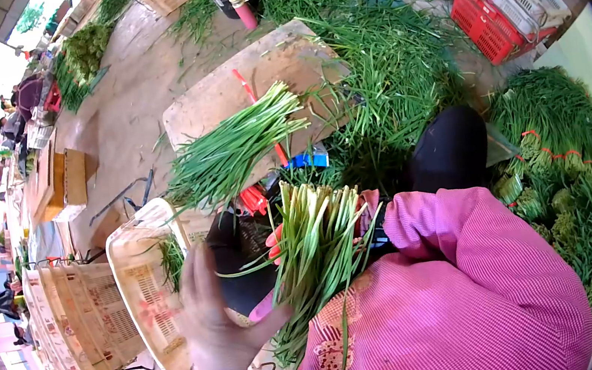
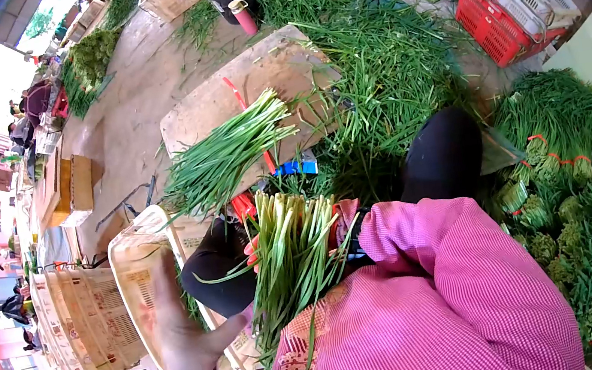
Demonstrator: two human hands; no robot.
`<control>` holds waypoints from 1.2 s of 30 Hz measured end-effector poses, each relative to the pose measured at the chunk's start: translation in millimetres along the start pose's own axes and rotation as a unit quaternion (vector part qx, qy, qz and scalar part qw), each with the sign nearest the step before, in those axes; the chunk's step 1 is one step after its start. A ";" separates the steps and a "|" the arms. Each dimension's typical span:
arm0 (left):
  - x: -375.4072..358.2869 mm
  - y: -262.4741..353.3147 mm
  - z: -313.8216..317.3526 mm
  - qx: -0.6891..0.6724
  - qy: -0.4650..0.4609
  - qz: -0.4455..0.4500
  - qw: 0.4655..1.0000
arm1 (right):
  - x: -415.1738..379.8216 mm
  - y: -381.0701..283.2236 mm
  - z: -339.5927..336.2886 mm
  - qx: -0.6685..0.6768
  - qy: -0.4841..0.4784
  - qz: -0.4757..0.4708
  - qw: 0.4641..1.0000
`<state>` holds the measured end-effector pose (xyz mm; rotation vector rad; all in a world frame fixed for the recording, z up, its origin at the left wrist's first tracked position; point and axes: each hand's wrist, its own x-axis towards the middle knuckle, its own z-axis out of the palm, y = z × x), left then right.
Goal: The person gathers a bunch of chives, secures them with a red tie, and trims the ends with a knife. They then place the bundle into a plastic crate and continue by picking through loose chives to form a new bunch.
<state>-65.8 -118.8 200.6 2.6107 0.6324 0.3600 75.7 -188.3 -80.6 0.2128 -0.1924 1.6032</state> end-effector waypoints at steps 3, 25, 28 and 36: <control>8.4 -59.4 89.5 -0.228 -0.099 -0.009 0.969 | -4.8 -6.8 1.3 -0.044 0.020 0.014 0.999; -10.6 -41.8 159.7 -0.744 -0.222 -0.359 0.518 | -33.7 -86.9 165.2 -0.974 0.124 -0.062 0.180; -20.3 -51.2 174.4 -0.721 -0.190 -0.384 0.544 | -37.5 -76.5 147.7 -0.966 0.157 -0.024 0.205; -24.0 -54.1 184.0 -0.723 -0.092 -0.406 0.550 | -34.6 -67.8 125.2 -0.878 0.237 -0.034 0.414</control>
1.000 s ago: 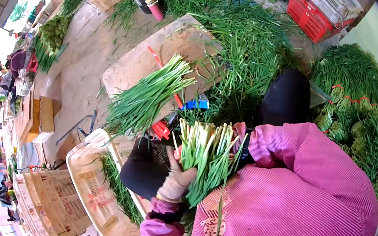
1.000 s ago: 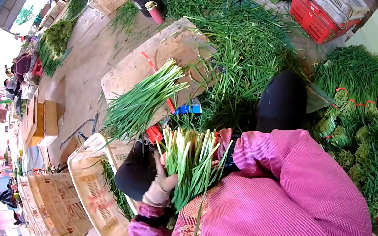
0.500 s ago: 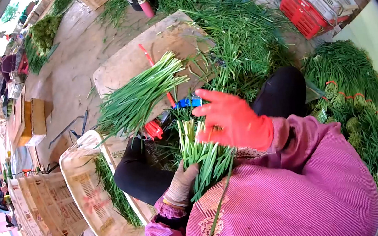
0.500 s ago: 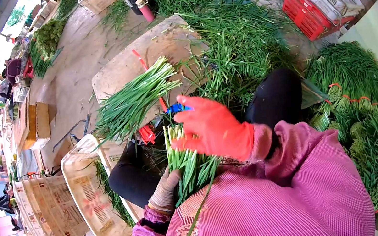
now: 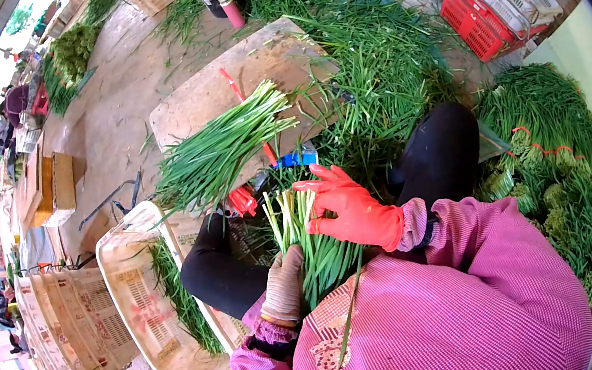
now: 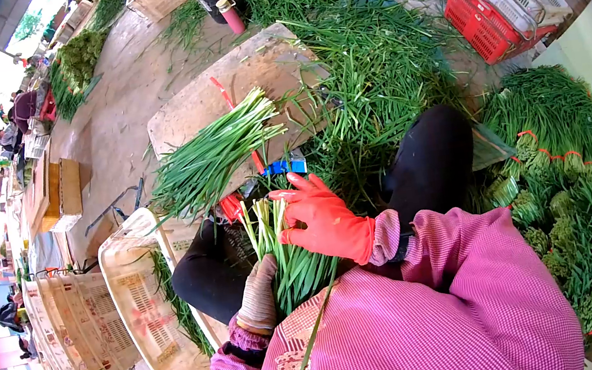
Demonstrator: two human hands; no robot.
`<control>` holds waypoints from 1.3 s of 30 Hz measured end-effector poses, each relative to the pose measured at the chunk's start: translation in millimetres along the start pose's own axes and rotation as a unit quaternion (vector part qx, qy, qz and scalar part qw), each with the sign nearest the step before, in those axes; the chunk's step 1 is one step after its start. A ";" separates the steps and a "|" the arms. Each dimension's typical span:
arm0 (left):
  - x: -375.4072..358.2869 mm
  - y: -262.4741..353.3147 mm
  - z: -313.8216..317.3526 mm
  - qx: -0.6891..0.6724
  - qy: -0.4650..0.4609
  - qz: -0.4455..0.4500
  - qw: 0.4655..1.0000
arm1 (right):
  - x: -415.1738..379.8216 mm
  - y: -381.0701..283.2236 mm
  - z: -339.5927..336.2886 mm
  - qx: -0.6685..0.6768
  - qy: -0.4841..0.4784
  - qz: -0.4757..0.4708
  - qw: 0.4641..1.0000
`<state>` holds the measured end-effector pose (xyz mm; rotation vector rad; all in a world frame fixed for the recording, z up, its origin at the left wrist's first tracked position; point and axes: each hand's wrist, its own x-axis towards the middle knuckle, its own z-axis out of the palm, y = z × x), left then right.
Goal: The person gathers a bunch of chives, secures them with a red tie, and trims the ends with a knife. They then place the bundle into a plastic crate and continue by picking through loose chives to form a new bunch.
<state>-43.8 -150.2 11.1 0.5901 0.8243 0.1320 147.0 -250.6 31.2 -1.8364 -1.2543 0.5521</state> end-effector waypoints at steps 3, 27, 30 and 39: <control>-3.6 5.7 3.9 0.047 0.037 -0.002 0.998 | -0.5 5.5 -4.5 -0.009 0.041 -0.039 0.998; 1.1 -9.8 5.4 0.033 0.084 0.048 0.995 | 23.0 -30.6 -37.0 0.300 -0.255 0.273 0.878; -1.6 -7.6 8.2 0.048 0.109 0.045 0.992 | 19.3 -18.5 -19.3 0.209 -0.217 0.194 0.934; -3.3 -12.2 12.5 0.167 0.085 0.074 0.979 | 53.0 -17.0 -67.8 0.105 0.080 0.170 0.976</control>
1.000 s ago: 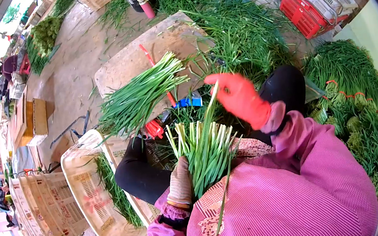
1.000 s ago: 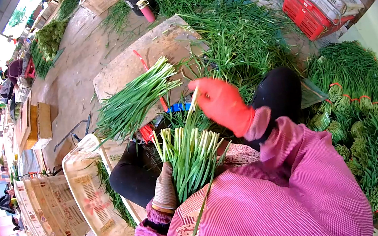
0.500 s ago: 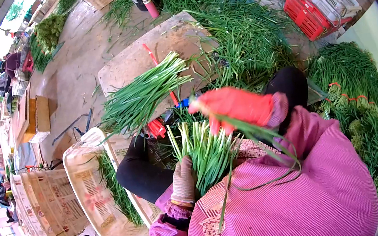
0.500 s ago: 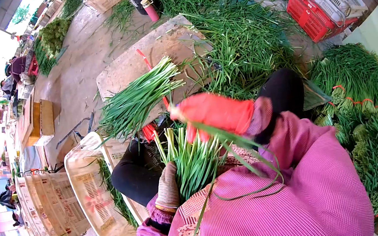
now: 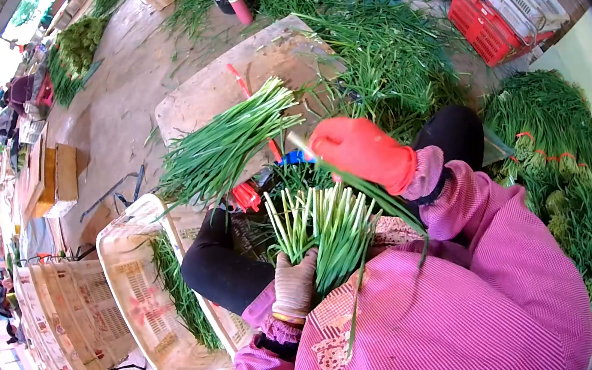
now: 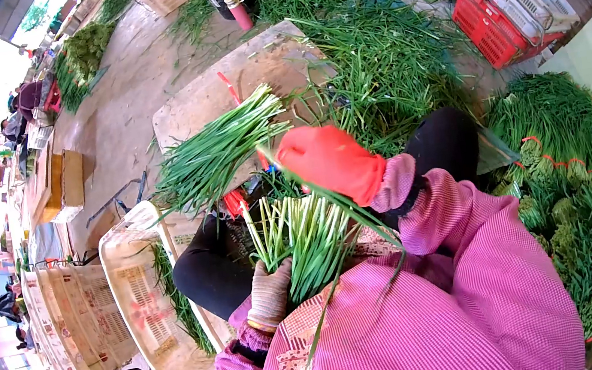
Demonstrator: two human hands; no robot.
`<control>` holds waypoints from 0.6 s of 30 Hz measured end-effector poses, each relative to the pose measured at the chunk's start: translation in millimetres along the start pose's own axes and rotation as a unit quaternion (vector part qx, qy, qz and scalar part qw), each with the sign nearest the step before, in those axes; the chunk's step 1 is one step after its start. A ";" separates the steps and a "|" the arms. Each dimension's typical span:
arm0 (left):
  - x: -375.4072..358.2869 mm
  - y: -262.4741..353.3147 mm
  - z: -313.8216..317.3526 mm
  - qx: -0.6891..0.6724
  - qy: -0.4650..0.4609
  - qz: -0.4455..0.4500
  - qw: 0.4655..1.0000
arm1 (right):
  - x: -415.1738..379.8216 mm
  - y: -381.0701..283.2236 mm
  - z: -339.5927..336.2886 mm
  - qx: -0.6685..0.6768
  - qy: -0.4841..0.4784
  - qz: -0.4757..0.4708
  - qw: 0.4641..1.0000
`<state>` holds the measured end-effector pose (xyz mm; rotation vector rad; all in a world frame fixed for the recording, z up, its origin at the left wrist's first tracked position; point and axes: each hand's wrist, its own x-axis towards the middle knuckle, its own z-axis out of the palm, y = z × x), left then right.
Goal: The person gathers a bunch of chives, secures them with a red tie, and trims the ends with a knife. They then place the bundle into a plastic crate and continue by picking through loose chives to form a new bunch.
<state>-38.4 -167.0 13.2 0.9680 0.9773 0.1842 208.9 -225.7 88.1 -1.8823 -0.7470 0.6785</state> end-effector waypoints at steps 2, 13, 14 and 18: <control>-2.4 2.2 5.9 -0.015 0.000 -0.004 1.000 | -3.0 -2.9 12.8 -0.084 -0.141 -0.086 0.983; -4.8 7.4 3.4 -0.094 0.025 -0.030 0.995 | 62.3 23.1 -46.4 -0.373 0.222 -0.298 0.850; 1.2 -0.1 -3.8 -0.105 0.022 -0.030 0.994 | 66.1 12.1 -72.1 -0.398 0.226 -0.177 0.871; 5.6 -1.3 -6.3 -0.124 0.027 -0.037 0.991 | 75.2 22.4 -104.3 -0.619 0.368 -0.276 0.637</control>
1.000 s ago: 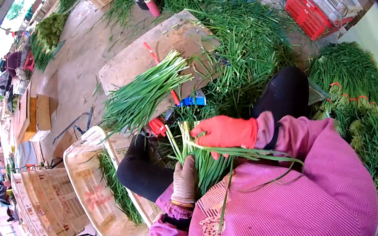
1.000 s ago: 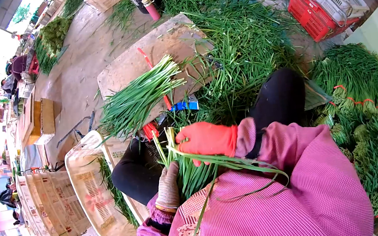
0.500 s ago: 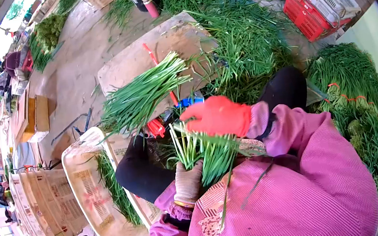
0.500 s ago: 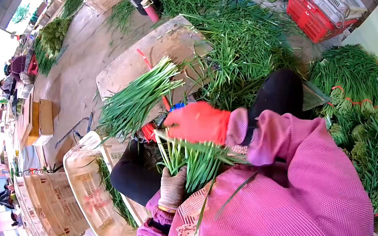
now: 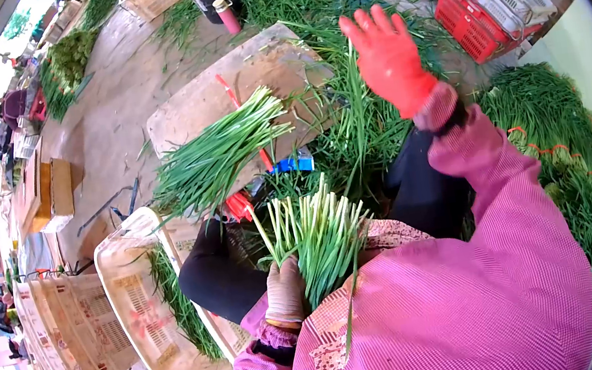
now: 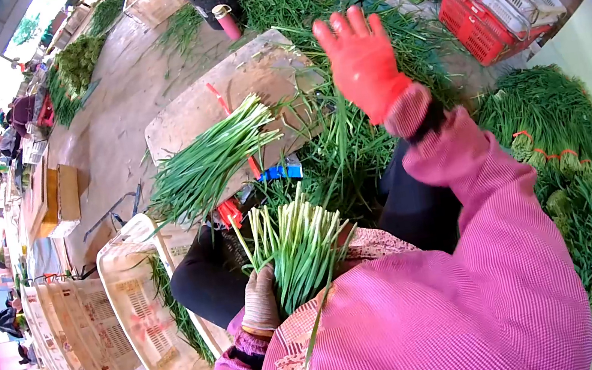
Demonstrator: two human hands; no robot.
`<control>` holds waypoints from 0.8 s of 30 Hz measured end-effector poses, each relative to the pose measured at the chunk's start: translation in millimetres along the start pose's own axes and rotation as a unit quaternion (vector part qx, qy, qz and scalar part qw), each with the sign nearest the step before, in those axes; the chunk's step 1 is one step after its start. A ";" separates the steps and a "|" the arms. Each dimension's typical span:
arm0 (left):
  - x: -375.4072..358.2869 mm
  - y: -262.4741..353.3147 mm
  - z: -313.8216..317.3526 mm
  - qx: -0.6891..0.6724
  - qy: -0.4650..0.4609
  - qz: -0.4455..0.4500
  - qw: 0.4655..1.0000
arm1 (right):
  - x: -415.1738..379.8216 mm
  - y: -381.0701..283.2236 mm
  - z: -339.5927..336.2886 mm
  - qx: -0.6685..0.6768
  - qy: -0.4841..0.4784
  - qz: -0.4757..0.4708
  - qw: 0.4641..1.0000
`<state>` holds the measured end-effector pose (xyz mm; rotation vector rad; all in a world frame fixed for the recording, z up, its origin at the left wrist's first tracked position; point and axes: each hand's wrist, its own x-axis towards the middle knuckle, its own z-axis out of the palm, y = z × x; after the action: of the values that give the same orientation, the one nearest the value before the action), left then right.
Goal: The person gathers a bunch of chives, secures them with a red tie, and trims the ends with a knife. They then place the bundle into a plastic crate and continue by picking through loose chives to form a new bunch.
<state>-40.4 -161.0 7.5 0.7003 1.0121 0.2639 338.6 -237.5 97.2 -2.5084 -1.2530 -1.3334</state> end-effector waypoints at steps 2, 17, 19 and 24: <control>-2.1 -0.2 1.6 0.000 -0.004 -0.002 1.000 | -21.3 -29.3 -33.7 0.264 -0.177 -0.084 0.944; -7.5 4.8 9.2 -0.006 -0.032 -0.029 0.999 | -79.9 -99.8 -49.4 0.657 -0.446 0.022 0.608; -8.6 5.4 9.9 -0.019 -0.026 -0.031 0.999 | -76.5 -90.6 -52.6 0.579 -0.540 0.023 0.610; -12.2 5.4 13.1 -0.017 -0.024 -0.016 0.999 | -73.8 -96.0 -50.6 0.502 -0.403 -0.074 0.762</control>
<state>-35.0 -168.5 23.8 0.6556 0.9697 0.2347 217.6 -238.9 46.5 -2.0662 -1.6270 0.5495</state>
